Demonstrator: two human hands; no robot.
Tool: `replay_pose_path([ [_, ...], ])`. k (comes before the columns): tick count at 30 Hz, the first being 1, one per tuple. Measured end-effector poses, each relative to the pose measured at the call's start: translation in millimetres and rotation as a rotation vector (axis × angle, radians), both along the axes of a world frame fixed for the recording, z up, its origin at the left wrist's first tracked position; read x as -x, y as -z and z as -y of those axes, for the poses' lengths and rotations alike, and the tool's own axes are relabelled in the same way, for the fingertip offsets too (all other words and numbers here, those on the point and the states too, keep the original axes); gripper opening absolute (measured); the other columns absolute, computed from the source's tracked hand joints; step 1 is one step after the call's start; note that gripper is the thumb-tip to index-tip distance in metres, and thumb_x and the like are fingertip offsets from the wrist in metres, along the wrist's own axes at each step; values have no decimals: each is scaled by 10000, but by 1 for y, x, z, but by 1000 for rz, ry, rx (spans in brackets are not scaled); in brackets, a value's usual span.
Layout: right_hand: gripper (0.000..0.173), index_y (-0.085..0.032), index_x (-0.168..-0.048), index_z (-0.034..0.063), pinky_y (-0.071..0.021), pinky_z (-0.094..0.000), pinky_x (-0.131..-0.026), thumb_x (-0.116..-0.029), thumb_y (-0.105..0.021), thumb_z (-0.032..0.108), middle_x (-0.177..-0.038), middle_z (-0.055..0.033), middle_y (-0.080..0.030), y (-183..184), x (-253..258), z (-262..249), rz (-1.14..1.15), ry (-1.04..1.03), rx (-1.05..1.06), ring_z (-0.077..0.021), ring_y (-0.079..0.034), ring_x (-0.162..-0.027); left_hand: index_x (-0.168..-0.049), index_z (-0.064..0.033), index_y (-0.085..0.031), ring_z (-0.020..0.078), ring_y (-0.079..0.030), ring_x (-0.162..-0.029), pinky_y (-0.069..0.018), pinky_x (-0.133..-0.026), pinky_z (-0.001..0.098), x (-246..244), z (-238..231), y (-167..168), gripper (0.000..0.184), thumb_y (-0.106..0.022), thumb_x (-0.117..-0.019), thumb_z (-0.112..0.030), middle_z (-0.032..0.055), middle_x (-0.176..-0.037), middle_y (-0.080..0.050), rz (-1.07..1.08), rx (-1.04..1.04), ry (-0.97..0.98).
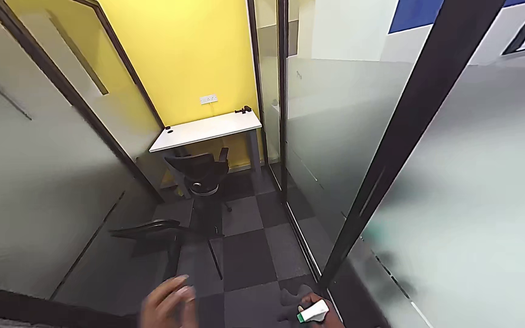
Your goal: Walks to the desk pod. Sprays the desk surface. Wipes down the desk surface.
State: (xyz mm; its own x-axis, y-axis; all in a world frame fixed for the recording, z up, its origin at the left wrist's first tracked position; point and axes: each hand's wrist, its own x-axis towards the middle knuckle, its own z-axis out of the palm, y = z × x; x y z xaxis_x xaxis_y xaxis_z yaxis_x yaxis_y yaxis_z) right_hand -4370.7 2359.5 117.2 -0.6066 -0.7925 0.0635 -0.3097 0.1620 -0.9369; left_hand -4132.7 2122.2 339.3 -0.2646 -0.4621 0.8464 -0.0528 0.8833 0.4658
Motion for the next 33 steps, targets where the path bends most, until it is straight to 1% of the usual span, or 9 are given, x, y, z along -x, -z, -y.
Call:
replay_pose_path([
  [3,244,-731,-1030,9,-587,-407,-891,-861,-780,178,-959,-108,-747,-3,29,5,-9,-12,56,-176,-717,-912,-1160,-32,-716,209,-647,-1190,-575,-986,369,80,-12,76,283,-720,-907,-157,149,-1296,-655,422,-234,241],
  [6,241,-728,-1037,17,-600,-346,-868,-841,-779,147,-953,-76,-751,-1,53,15,46,15,141,-123,-716,-887,-1367,-76,-626,275,-552,-1351,-483,-1113,483,124,-28,143,534,-785,-883,-232,140,-1455,-571,844,-362,393],
  [10,216,-724,-1025,25,-599,-326,-849,-850,-782,139,-928,-56,-745,-4,75,31,86,25,178,-102,-707,-863,-1459,-104,-535,301,-530,-1369,-468,-1099,557,154,-32,187,705,-822,-845,-302,131,-1510,-523,1051,-453,553],
  [15,217,-718,-1028,30,-602,-294,-839,-830,-780,93,-929,-37,-746,-3,98,59,115,-1,205,-80,-707,-863,-1496,-115,-491,264,-529,-1367,-440,-1132,529,189,-19,207,765,-810,-855,-386,101,-1509,-530,1068,-513,621],
  [19,216,-707,-1028,17,-602,-283,-853,-819,-760,3,-941,-33,-744,-9,118,99,139,-17,250,-74,-706,-871,-1465,-73,-518,272,-586,-1296,-476,-1104,510,221,15,216,715,-811,-863,-324,137,-1433,-587,999,-593,668],
  [22,234,-698,-1046,-2,-601,-296,-875,-819,-748,-33,-962,-42,-747,-13,137,138,150,-13,240,-82,-709,-896,-1402,-55,-581,241,-647,-1213,-536,-1055,463,243,55,227,590,-789,-870,-199,137,-1359,-638,893,-616,664],
  [25,245,-691,-1051,-10,-604,-294,-874,-815,-753,-37,-961,-45,-747,-10,156,185,157,-35,236,-86,-712,-890,-1334,-16,-637,239,-667,-1181,-535,-1048,456,260,97,233,459,-700,-883,-73,151,-1297,-678,798,-605,642],
  [29,245,-690,-1050,3,-602,-297,-853,-814,-754,-10,-948,-36,-742,-19,173,253,141,-67,205,-80,-706,-875,-1285,-7,-672,260,-709,-1075,-564,-973,486,275,160,232,372,-659,-929,-111,157,-1184,-724,786,-569,595],
  [33,242,-685,-1079,-6,-598,-296,-882,-846,-750,-12,-985,-46,-740,-28,186,316,118,-74,252,-92,-706,-912,-1264,-48,-696,265,-709,-1085,-548,-984,526,284,228,218,321,-623,-967,-145,128,-1170,-737,837,-536,562],
])
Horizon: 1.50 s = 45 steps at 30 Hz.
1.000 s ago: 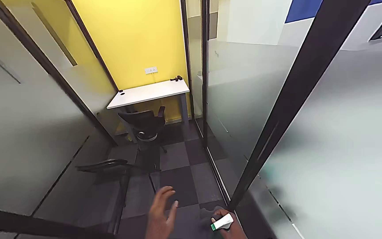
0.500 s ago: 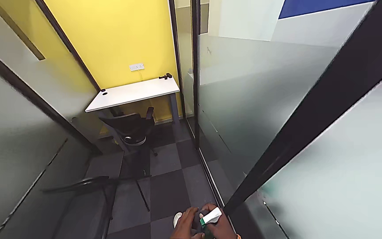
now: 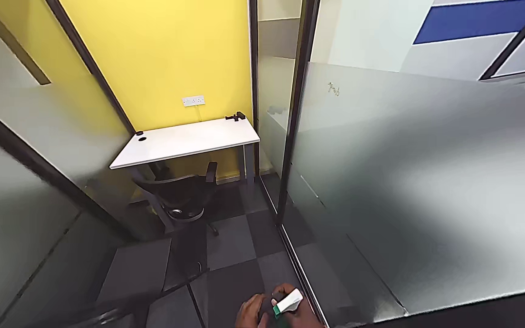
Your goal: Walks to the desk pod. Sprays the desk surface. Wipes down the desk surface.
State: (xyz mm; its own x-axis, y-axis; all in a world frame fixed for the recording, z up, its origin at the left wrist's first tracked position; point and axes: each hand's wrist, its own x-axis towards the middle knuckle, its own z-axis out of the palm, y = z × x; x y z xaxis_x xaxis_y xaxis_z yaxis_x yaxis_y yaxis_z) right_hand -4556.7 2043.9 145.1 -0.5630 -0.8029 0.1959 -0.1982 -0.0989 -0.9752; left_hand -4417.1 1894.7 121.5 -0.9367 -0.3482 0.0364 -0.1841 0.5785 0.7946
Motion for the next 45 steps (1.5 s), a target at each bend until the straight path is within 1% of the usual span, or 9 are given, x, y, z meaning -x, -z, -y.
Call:
replay_pose_path([
  [6,527,-583,-1351,-5,-614,-318,-780,-842,-719,-21,-929,-43,-704,6,42,67,56,126,58,-112,-681,-792,-1248,-30,-702,283,-716,-1081,-550,-984,540,21,73,-7,323,-618,-979,-188,139,-1160,-743,63,51,-132],
  [11,469,-677,-1243,29,-653,-350,-815,-790,-732,-81,-1131,-52,-748,10,98,109,153,267,149,-154,-742,-895,-1233,-15,-705,289,-724,-1045,-561,-966,525,54,122,-3,331,-630,-975,-208,157,-1128,-744,108,18,-213],
  [13,382,-711,-1137,58,-634,-301,-845,-774,-753,-53,-1078,-13,-756,15,127,131,97,294,197,-113,-729,-926,-1239,-13,-704,288,-723,-1057,-559,-976,519,73,145,1,337,-627,-982,-218,159,-1131,-745,110,38,-224],
  [16,281,-694,-1004,72,-625,-263,-739,-735,-740,3,-916,19,-743,19,175,170,61,387,171,-72,-711,-804,-1232,6,-702,300,-720,-1063,-550,-987,520,110,182,4,343,-625,-980,-213,176,-1125,-743,129,42,-254],
  [22,339,-670,-1012,47,-606,-248,-715,-679,-725,23,-897,17,-721,28,278,257,134,432,6,-43,-692,-788,-1162,39,-709,319,-722,-1009,-553,-952,533,189,264,6,350,-630,-976,-247,196,-1063,-741,197,42,-323],
  [30,252,-668,-1023,57,-609,-276,-718,-771,-674,45,-908,-10,-710,3,386,357,41,315,49,-93,-693,-796,-1182,12,-714,246,-724,-1027,-559,-979,466,275,355,-9,313,-652,-965,-205,159,-1078,-749,108,29,-413],
  [38,310,-733,-1126,27,-612,-301,-913,-829,-644,21,-1078,-50,-761,19,446,445,-69,287,78,-129,-726,-988,-1153,-18,-722,219,-723,-1005,-568,-959,451,353,470,18,298,-645,-969,-240,128,-1049,-750,120,-19,-279],
  [43,187,-731,-1014,55,-636,-285,-714,-831,-695,61,-952,-31,-764,8,472,524,-48,342,198,-125,-727,-768,-1146,-20,-726,228,-721,-1001,-567,-947,466,397,566,17,300,-636,-963,-240,129,-1040,-749,66,-37,-250],
  [45,193,-730,-1014,51,-634,-291,-709,-825,-691,50,-963,-40,-765,-4,486,559,-56,375,225,-133,-725,-771,-1159,-39,-730,201,-720,-1010,-569,-954,446,410,603,10,292,-637,-963,-234,105,-1060,-752,26,-48,-244],
])
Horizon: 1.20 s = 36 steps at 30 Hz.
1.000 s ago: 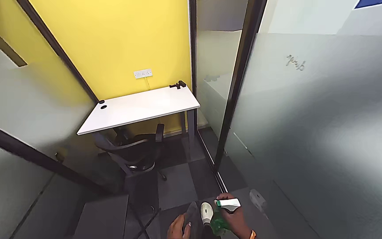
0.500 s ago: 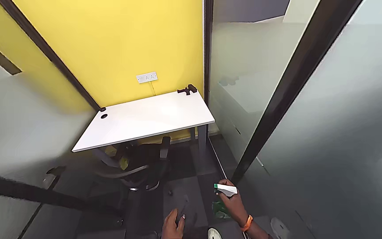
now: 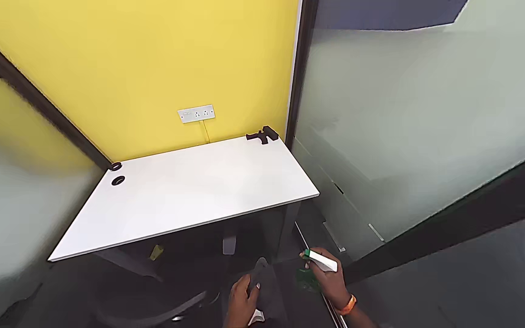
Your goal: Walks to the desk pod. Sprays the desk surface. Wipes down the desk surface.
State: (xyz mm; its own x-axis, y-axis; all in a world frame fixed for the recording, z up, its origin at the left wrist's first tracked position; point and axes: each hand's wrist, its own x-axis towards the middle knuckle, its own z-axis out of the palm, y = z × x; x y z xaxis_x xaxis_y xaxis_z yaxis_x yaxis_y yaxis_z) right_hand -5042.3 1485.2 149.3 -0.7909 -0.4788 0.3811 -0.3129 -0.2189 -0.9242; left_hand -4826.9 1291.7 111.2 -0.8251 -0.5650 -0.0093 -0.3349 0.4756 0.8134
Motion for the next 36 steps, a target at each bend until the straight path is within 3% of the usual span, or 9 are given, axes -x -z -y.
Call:
replay_pose_path([
  [1,222,-739,-1041,41,-636,-300,-746,-826,-681,44,-1005,-54,-771,-8,7,16,-24,0,3,-144,-735,-821,-1189,-55,-727,177,-717,-1038,-564,-980,424,5,17,-5,297,-635,-969,-232,89,-1100,-753,-16,-9,8],
  [4,305,-731,-1158,14,-582,-397,-1021,-861,-660,25,-1211,-129,-743,-35,33,60,-114,-136,22,-258,-706,-1143,-1214,-58,-720,146,-711,-1054,-563,-992,385,20,65,-15,297,-639,-967,-202,77,-1128,-751,-69,-27,26],
  [5,291,-725,-1158,23,-571,-414,-1042,-874,-668,31,-1222,-135,-739,-42,40,72,-141,-180,21,-273,-697,-1169,-1204,-59,-720,138,-711,-1036,-566,-979,378,23,79,-17,288,-639,-967,-202,72,-1109,-751,-75,-31,29],
  [13,272,-704,-1126,22,-608,-256,-880,-855,-688,29,-1056,-37,-747,-77,89,147,-310,-286,-132,-80,-710,-959,-1230,-45,-709,136,-706,-1072,-553,-1009,363,28,136,-6,313,-633,-977,-213,85,-1144,-747,-47,-82,-59],
  [15,287,-703,-1134,21,-602,-254,-877,-848,-689,46,-1059,-41,-741,-82,109,159,-335,-331,-158,-78,-702,-962,-1233,-34,-709,158,-709,-1078,-550,-1017,388,34,139,-2,323,-638,-975,-215,101,-1151,-746,-29,-95,-87],
  [19,199,-731,-1094,36,-541,-326,-990,-944,-695,162,-1081,-65,-735,-86,143,172,-449,-508,-172,-140,-667,-1081,-1184,-42,-720,129,-713,-1022,-571,-971,361,46,138,-2,283,-635,-977,-215,75,-1089,-752,-50,-92,-92],
  [23,283,-733,-1119,50,-548,-358,-1007,-975,-714,293,-1116,-73,-735,-80,171,186,-440,-735,-179,-164,-673,-1098,-1198,-72,-723,89,-711,-1023,-574,-970,326,66,137,-7,269,-627,-988,-210,37,-1104,-756,-66,-107,-153],
  [32,236,-706,-866,91,-565,-266,-700,-962,-714,306,-789,6,-668,-68,251,202,-225,-565,58,-88,-653,-742,-1177,-71,-720,81,-717,-979,-591,-935,308,110,121,-13,234,-633,-985,-174,25,-1068,-756,-49,-141,-294],
  [36,125,-709,-893,194,-576,-215,-633,-943,-732,306,-742,103,-690,-67,267,197,-16,-502,1,-30,-650,-643,-1196,-62,-712,85,-721,-973,-595,-929,313,119,106,-16,249,-625,-988,-167,39,-1069,-757,-25,-153,-367],
])
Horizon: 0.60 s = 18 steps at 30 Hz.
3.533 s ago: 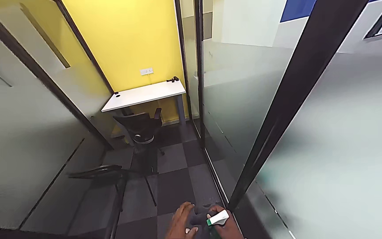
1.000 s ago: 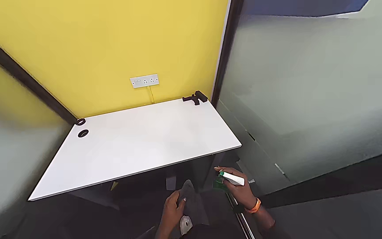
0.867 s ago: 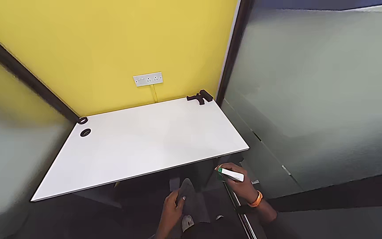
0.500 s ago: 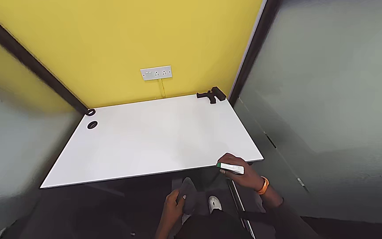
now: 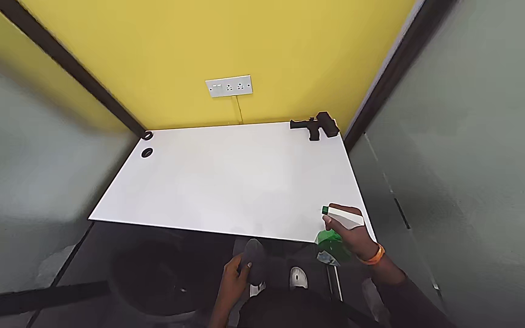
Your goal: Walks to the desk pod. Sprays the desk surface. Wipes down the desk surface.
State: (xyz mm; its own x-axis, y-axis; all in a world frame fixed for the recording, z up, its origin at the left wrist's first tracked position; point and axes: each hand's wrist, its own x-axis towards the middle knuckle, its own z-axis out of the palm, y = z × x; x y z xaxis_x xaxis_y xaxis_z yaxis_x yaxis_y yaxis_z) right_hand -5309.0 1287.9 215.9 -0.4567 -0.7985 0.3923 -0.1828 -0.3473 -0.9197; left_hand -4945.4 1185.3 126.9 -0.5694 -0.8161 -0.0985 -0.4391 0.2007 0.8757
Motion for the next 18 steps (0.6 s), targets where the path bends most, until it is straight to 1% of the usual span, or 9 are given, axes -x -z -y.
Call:
replay_pose_path([
  [2,92,-721,-909,205,-586,-238,-658,-943,-722,291,-744,89,-709,-1,5,3,76,12,-14,-55,-664,-648,-1181,-59,-712,90,-721,-939,-600,-906,317,1,-9,-3,245,-623,-988,-181,38,-1040,-755,30,-12,-53],
  [3,96,-730,-922,201,-594,-250,-689,-954,-712,290,-762,73,-723,-2,9,6,100,0,-6,-68,-679,-675,-1183,-57,-712,93,-721,-933,-598,-901,320,1,-14,-5,252,-624,-988,-190,40,-1034,-756,50,-21,-79],
  [5,132,-742,-954,187,-607,-270,-775,-981,-678,298,-839,43,-756,-5,19,14,84,-41,31,-90,-715,-773,-1187,-64,-709,89,-720,-914,-602,-881,318,-1,-22,-8,252,-622,-991,-197,33,-1026,-754,79,-31,-125],
  [6,148,-741,-975,174,-607,-279,-800,-992,-664,300,-872,29,-763,-7,23,19,68,-64,55,-102,-723,-809,-1186,-66,-707,87,-720,-891,-608,-857,313,-2,-26,-9,248,-620,-992,-194,31,-1017,-752,87,-36,-146],
  [8,185,-740,-999,152,-603,-278,-810,-1003,-644,311,-913,20,-765,-12,30,29,21,-99,93,-105,-722,-845,-1188,-68,-706,84,-720,-889,-609,-855,309,-4,-32,-10,247,-621,-988,-184,31,-1014,-752,91,-37,-177],
  [13,208,-735,-982,130,-608,-275,-798,-1003,-642,314,-912,44,-746,-20,51,38,-118,-50,151,-73,-709,-840,-1177,-72,-710,77,-716,-915,-600,-881,304,-8,-37,-14,236,-621,-995,-194,21,-1013,-752,102,-24,-192],
  [15,178,-732,-975,160,-611,-284,-788,-998,-654,318,-881,64,-747,-26,61,33,-108,2,143,-72,-712,-814,-1178,-80,-711,74,-716,-923,-599,-889,306,-8,-33,-17,237,-622,-995,-202,16,-1020,-753,115,-29,-177],
  [16,136,-727,-965,181,-612,-278,-765,-988,-665,300,-852,83,-742,-30,67,28,-90,34,145,-65,-709,-780,-1187,-79,-712,76,-716,-941,-596,-905,312,-7,-30,-17,246,-622,-995,-204,19,-1033,-755,123,-32,-164],
  [18,71,-697,-934,231,-586,-234,-699,-972,-678,287,-796,140,-702,-39,77,15,-109,123,150,-18,-668,-713,-1194,-72,-711,85,-714,-962,-586,-926,325,-6,-22,-18,256,-624,-992,-205,30,-1049,-753,134,-34,-134],
])
